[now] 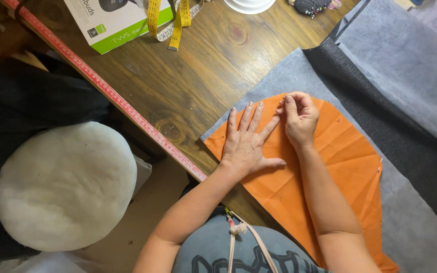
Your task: Pinning a paper pattern to fabric and cutting it out with scissors
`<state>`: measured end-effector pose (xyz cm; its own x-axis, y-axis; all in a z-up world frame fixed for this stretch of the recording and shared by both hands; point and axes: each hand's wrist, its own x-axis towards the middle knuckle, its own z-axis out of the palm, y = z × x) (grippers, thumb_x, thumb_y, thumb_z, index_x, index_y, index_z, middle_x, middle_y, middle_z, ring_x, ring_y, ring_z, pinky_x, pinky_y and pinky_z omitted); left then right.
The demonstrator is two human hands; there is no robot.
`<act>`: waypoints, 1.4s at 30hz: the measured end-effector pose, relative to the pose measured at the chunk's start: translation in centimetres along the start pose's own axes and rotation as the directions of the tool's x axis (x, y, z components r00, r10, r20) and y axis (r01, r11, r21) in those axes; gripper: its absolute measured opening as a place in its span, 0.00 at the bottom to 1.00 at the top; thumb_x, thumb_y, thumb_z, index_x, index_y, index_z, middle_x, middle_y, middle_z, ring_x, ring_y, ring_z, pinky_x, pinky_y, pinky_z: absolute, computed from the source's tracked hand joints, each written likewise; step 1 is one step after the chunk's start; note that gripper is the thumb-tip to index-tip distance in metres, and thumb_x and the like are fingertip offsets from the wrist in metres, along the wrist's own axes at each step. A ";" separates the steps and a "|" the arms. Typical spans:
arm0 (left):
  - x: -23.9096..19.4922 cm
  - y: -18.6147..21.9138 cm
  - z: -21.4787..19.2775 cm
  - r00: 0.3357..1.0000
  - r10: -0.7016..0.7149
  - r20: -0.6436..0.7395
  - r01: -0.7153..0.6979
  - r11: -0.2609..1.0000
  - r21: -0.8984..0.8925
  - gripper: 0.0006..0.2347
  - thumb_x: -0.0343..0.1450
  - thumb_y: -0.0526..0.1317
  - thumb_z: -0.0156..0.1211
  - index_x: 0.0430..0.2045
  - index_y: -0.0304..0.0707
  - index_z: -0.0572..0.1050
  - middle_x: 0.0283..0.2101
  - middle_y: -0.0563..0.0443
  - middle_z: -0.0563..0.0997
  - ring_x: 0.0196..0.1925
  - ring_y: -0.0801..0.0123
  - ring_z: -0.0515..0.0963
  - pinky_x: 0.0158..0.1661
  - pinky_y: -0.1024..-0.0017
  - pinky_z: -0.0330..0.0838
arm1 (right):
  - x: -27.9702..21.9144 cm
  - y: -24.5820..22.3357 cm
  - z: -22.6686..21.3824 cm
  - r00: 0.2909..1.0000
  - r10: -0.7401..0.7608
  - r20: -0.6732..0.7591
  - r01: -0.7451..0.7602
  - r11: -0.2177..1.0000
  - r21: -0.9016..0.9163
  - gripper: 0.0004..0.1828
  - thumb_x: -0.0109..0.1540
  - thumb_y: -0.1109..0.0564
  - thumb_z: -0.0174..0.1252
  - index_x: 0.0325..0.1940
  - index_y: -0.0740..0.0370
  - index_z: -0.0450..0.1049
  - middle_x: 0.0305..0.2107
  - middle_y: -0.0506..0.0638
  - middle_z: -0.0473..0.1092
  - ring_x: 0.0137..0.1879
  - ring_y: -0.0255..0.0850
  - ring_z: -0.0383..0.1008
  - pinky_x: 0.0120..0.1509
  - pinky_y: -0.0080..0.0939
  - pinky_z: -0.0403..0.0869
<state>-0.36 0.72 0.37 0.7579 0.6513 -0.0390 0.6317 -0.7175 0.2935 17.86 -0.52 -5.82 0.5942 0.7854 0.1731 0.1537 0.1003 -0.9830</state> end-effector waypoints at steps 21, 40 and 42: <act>0.7 0.0 0.5 0.993 0.024 -0.112 -0.018 0.999 0.046 0.51 0.54 0.82 0.52 0.71 0.59 0.57 0.73 0.39 0.57 0.76 0.47 0.51 0.68 0.31 0.39 | 4.2 -0.1 -2.9 0.867 -0.259 0.425 0.464 0.731 -0.500 0.04 0.66 0.64 0.65 0.40 0.56 0.78 0.32 0.53 0.68 0.39 0.54 0.78 0.43 0.45 0.77; 0.4 -0.1 0.3 0.988 -0.009 -0.156 0.005 1.000 -0.026 0.59 0.52 0.81 0.54 0.70 0.32 0.55 0.73 0.39 0.58 0.78 0.52 0.51 0.71 0.37 0.38 | 6.8 -1.1 -2.7 0.739 -0.113 0.664 0.620 0.500 -0.604 0.05 0.66 0.57 0.61 0.37 0.47 0.74 0.31 0.44 0.68 0.40 0.51 0.78 0.41 0.51 0.77; 0.5 -0.2 0.3 0.987 -0.005 -0.158 -0.003 0.999 -0.050 0.57 0.53 0.80 0.55 0.69 0.31 0.56 0.73 0.38 0.58 0.78 0.52 0.52 0.71 0.37 0.37 | 7.1 -0.9 -2.9 0.754 -0.108 0.648 0.542 0.660 -0.520 0.06 0.65 0.60 0.65 0.36 0.49 0.77 0.30 0.45 0.68 0.45 0.48 0.76 0.51 0.44 0.74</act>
<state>-0.04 1.07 -0.02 0.7196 0.6855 0.1106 0.6205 -0.7063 0.3407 24.25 3.22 -3.52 -0.0803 0.9770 0.1974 0.8341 0.1743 -0.5233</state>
